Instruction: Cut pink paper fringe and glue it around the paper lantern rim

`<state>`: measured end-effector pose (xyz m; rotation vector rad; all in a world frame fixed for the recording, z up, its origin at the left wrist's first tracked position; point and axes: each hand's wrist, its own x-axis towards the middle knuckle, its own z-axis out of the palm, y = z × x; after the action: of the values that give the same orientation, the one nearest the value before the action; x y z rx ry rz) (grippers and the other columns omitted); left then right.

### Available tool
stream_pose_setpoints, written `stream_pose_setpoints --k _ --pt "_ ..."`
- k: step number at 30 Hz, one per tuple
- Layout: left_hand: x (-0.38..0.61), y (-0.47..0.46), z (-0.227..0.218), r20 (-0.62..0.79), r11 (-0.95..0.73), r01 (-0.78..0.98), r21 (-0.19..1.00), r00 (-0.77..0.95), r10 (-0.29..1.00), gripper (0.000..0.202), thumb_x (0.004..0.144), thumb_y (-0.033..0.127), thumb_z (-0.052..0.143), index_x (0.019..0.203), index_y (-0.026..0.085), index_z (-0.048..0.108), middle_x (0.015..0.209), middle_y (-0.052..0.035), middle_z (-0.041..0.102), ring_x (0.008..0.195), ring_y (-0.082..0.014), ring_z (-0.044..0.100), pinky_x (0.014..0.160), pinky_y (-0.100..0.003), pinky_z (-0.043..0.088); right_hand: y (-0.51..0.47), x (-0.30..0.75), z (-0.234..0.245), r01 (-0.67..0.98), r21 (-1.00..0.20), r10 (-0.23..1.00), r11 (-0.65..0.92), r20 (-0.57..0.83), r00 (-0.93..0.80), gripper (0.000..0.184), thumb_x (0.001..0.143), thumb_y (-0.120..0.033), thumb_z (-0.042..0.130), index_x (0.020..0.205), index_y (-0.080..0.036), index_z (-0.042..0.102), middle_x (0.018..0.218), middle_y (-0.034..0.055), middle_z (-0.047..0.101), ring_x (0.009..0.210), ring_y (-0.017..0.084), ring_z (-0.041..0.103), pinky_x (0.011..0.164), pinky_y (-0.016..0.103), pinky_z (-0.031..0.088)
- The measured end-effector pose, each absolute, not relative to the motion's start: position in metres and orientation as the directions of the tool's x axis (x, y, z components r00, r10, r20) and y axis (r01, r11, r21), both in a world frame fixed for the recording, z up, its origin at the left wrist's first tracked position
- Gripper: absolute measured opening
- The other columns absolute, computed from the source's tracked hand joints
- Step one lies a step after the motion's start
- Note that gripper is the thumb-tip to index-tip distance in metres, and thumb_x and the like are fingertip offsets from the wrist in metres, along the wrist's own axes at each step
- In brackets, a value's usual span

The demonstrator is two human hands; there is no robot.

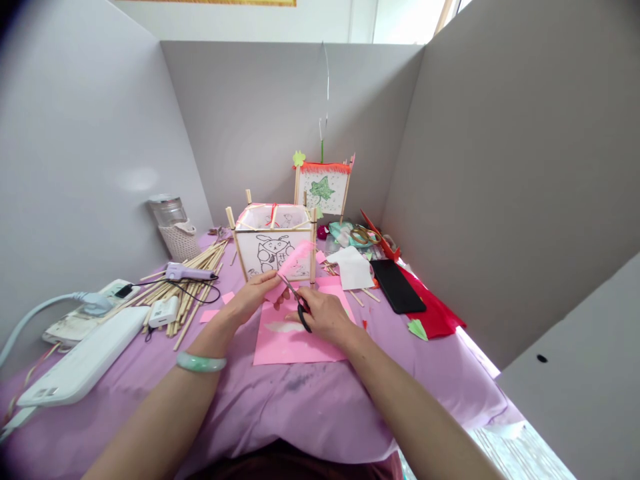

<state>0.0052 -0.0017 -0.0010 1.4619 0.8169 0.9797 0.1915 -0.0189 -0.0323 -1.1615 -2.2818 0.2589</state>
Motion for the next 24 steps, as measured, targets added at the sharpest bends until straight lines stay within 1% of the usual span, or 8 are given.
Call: stream_pose_setpoints --k 4,9,15,19,24 --pt "0.0049 -0.0004 -0.0029 0.134 -0.122 -0.054 0.991 0.414 0.901 0.028 0.08 0.041 0.053 0.075 0.013 0.054 0.071 -0.0038 0.062 0.055 -0.011 0.053 0.052 -0.025 0.044 -0.0176 0.1912 -0.0319 0.696 -0.425 0.813 0.578 0.37 -0.449 0.027 0.08 -0.044 0.059 0.092 -0.02 0.055 0.075 -0.0002 0.06 0.065 0.014 0.054 0.058 0.022 0.035" --pt "0.0043 -0.0001 -0.0031 0.129 -0.115 -0.059 0.992 0.416 0.9 0.027 0.081 0.039 0.052 0.075 0.013 0.054 0.071 -0.0038 0.061 0.055 -0.0111 0.053 0.051 -0.026 0.044 -0.0172 0.191 -0.032 0.705 -0.43 0.822 0.563 0.375 -0.428 0.027 0.078 -0.043 0.062 0.09 -0.02 0.056 0.074 0.0002 0.061 0.063 0.014 0.056 0.057 0.022 0.035" --pt "0.0053 -0.0008 -0.0035 0.12 -0.12 -0.029 0.992 0.436 0.892 0.027 0.08 0.041 0.053 0.076 0.014 0.055 0.07 -0.0034 0.061 0.054 -0.0107 0.053 0.051 -0.025 0.043 -0.0169 0.1917 -0.0342 0.712 -0.404 0.813 0.575 0.385 -0.437 0.031 0.077 -0.044 0.063 0.097 -0.021 0.057 0.08 0.0008 0.062 0.068 0.015 0.057 0.058 0.023 0.035" --pt "0.0073 -0.002 -0.004 0.11 -0.121 -0.007 0.993 0.465 0.878 0.027 0.08 0.04 0.053 0.076 0.013 0.055 0.069 -0.0033 0.061 0.052 -0.0102 0.053 0.051 -0.025 0.043 -0.0164 0.1925 -0.0377 0.713 -0.365 0.79 0.598 0.415 -0.451 0.028 0.081 -0.042 0.058 0.099 -0.021 0.055 0.085 0.002 0.062 0.071 0.015 0.057 0.06 0.023 0.035" --pt "0.0084 -0.0033 -0.0027 0.102 -0.117 0.003 0.993 0.465 0.879 0.025 0.081 0.038 0.052 0.074 0.013 0.055 0.069 -0.0038 0.061 0.051 -0.01 0.053 0.052 -0.025 0.044 -0.0167 0.1927 -0.0382 0.706 -0.364 0.785 0.608 0.411 -0.464 0.028 0.083 -0.042 0.056 0.101 -0.02 0.054 0.087 0.0028 0.062 0.073 0.015 0.057 0.062 0.023 0.037"
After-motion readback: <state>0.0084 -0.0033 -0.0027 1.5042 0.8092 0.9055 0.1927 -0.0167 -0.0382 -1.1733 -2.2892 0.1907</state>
